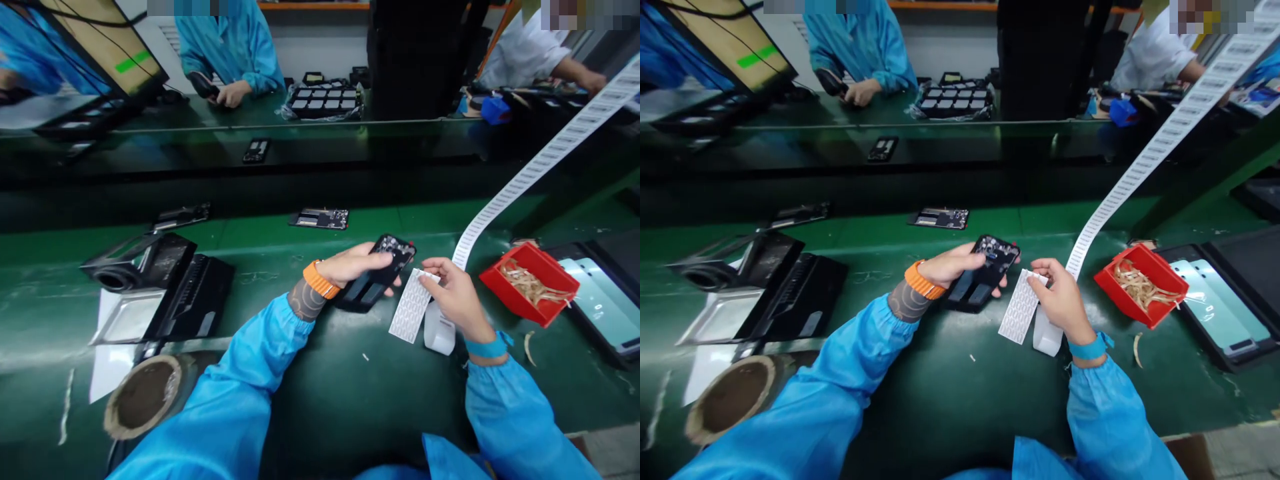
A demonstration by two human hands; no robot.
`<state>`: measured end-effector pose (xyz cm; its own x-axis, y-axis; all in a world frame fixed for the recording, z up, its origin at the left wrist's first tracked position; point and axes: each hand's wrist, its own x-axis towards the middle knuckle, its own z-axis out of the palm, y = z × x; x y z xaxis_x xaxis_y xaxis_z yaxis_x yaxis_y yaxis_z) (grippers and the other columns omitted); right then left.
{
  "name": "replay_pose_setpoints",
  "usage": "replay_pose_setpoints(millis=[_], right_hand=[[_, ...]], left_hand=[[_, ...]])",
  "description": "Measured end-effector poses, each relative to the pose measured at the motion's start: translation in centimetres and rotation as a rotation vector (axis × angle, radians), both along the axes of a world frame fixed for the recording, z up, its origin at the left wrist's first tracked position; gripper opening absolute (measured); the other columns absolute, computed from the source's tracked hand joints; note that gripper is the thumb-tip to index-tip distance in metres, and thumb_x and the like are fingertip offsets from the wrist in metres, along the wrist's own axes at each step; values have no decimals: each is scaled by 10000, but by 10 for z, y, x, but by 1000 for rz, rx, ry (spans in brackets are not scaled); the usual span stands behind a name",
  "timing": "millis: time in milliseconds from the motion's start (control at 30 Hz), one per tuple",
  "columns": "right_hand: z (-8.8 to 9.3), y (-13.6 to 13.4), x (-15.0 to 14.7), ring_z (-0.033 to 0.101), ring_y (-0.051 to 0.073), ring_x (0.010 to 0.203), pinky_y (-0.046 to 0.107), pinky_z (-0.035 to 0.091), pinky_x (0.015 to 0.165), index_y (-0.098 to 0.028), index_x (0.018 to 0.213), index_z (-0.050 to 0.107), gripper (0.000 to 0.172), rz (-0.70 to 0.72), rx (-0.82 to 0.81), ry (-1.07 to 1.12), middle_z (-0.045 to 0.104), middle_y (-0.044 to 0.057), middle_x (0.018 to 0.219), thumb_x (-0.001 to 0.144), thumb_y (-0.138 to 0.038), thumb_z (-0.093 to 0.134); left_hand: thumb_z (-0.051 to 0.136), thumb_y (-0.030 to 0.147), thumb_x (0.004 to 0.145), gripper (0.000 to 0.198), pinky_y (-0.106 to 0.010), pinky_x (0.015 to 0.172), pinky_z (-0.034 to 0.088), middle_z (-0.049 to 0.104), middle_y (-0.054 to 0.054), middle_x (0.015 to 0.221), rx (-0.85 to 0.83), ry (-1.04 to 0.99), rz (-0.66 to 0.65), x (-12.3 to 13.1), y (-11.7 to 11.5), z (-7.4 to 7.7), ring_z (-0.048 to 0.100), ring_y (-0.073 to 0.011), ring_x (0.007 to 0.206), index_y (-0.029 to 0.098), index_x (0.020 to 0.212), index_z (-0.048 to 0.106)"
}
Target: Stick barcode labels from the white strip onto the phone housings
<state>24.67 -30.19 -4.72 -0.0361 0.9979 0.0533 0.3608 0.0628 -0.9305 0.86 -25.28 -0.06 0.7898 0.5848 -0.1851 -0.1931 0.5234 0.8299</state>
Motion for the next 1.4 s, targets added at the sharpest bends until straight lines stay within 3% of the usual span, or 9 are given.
replay_pose_setpoints(millis=[200,433,633,800,867,967,1067,1200,1400], right_hand=[[18,-10,1,641,201,756,317,504,664,-203,925,637,277,-37,-48,268,675,46,864,790,-410,764],[25,-11,3,621,191,716,306,475,633,-191,902,654,229,-8,-22,187,664,34,792,819,-394,719],[23,-12,4,604,203,778,348,468,718,-212,865,662,59,7,248,-162,654,32,831,878,-257,624],[23,-13,0,613,241,907,406,471,839,-215,818,645,86,-17,504,-283,649,65,905,893,-207,603],[24,-14,-1,630,237,915,399,490,838,-218,838,628,57,-44,441,-141,658,65,920,893,-218,611],[25,-14,1,649,196,755,328,517,688,-216,854,607,51,-81,215,117,661,33,823,868,-246,646],[26,-14,2,604,158,605,275,475,563,-209,845,600,75,-41,72,181,615,-8,698,845,-253,660],[28,-17,3,601,155,630,273,469,576,-208,870,602,60,-58,82,105,615,-9,714,865,-257,636],[33,-19,5,590,163,670,290,467,604,-203,943,627,114,-125,141,-28,632,9,754,861,-274,661]], left_hand=[[831,606,682,810,-366,723,578,719,-113,902,37,7,-78,11,-12,-2,715,-237,762,134,1290,581],[812,631,691,835,-365,715,573,717,-114,896,16,64,-80,13,-15,0,714,-233,744,133,1314,565],[799,673,674,737,-378,710,573,729,-119,844,-94,78,-85,17,-16,-3,706,-221,670,120,1129,628],[521,793,830,736,-377,687,577,721,-128,798,-334,97,-57,26,-10,-5,701,-226,678,111,1069,659],[490,767,868,704,-371,686,578,715,-119,778,-343,202,-4,26,-8,-2,699,-222,677,112,1056,665],[509,710,896,652,-375,674,574,728,-134,819,-250,300,33,21,-8,5,699,-228,655,119,1127,659],[376,743,926,758,-419,709,571,726,-166,857,-254,75,-52,18,-14,9,710,-266,714,107,1256,623],[337,706,958,738,-452,770,560,716,-152,997,-317,-245,-71,25,-23,6,709,-277,849,185,1464,468],[374,758,916,802,-423,768,543,704,-170,1052,-344,-233,-99,30,-25,-8,698,-284,888,159,1434,500]])
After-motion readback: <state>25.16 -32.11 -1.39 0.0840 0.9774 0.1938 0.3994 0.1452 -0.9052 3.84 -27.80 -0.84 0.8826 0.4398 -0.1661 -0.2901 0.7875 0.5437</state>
